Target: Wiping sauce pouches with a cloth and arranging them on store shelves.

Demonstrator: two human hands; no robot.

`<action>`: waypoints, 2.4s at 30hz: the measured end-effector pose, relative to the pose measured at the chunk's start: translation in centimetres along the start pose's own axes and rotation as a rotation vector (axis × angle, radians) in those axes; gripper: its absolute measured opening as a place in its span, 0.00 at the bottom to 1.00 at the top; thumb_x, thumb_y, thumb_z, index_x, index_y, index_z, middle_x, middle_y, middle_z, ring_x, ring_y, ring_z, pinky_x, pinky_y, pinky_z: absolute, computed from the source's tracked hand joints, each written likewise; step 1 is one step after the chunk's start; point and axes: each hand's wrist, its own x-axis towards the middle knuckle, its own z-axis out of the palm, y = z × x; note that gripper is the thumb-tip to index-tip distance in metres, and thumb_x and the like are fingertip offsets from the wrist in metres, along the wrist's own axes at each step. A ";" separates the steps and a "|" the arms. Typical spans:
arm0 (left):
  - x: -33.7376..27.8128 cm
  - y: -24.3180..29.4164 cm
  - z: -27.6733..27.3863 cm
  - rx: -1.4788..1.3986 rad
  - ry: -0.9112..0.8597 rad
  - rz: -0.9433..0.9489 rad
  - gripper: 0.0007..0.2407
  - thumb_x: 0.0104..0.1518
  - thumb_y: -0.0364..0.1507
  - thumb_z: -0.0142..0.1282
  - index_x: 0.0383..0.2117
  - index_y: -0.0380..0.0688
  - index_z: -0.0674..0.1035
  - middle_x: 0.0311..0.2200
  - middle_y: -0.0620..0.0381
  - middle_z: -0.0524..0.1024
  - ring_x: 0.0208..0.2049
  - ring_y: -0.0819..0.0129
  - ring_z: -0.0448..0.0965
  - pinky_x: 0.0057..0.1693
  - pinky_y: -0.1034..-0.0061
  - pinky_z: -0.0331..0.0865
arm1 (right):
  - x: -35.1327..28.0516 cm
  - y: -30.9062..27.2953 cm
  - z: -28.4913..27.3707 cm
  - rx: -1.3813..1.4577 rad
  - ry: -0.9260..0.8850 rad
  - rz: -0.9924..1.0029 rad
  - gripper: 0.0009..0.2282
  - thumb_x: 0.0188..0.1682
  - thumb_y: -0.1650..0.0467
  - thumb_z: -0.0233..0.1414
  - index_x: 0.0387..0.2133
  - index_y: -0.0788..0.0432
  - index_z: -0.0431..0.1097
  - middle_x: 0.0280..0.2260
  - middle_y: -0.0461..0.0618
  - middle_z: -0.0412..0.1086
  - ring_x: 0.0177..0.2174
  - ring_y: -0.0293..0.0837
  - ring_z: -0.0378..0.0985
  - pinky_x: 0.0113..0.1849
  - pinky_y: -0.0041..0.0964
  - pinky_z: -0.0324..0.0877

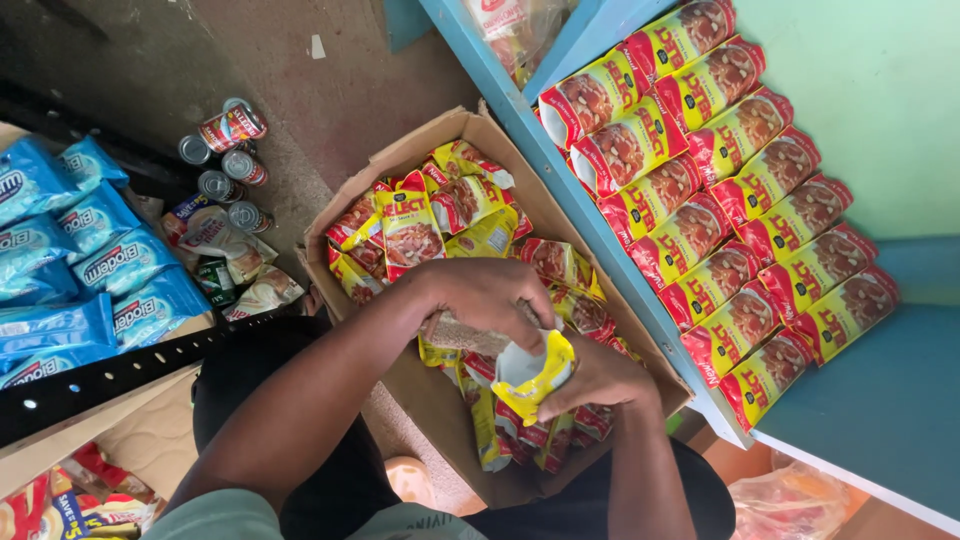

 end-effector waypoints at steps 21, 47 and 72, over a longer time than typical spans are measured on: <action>1.1 -1.8 -0.3 -0.546 0.834 0.234 0.21 0.48 0.23 0.64 0.50 0.33 0.79 0.37 0.44 0.78 0.35 0.57 0.77 0.44 0.61 0.71 | 0.8 -1.7 -0.5 0.059 1.179 -0.192 0.15 0.43 0.76 0.63 0.45 0.56 0.77 0.29 0.54 0.77 0.30 0.38 0.75 0.35 0.35 0.68; 2.3 0.3 1.4 -0.903 0.654 0.038 0.36 0.48 0.38 0.66 0.64 0.39 0.65 0.55 0.37 0.71 0.58 0.42 0.69 0.65 0.49 0.61 | 1.3 -2.7 0.4 0.091 1.200 -0.388 0.13 0.43 0.77 0.63 0.42 0.66 0.74 0.32 0.59 0.75 0.32 0.44 0.74 0.39 0.43 0.68; 3.5 -1.0 3.2 0.282 0.853 -0.196 0.16 0.54 0.30 0.59 0.47 0.36 0.73 0.39 0.41 0.77 0.41 0.40 0.82 0.45 0.45 0.76 | 1.9 -2.9 1.0 -0.792 1.295 -0.136 0.22 0.37 0.81 0.58 0.47 0.54 0.77 0.37 0.59 0.75 0.41 0.61 0.78 0.44 0.52 0.72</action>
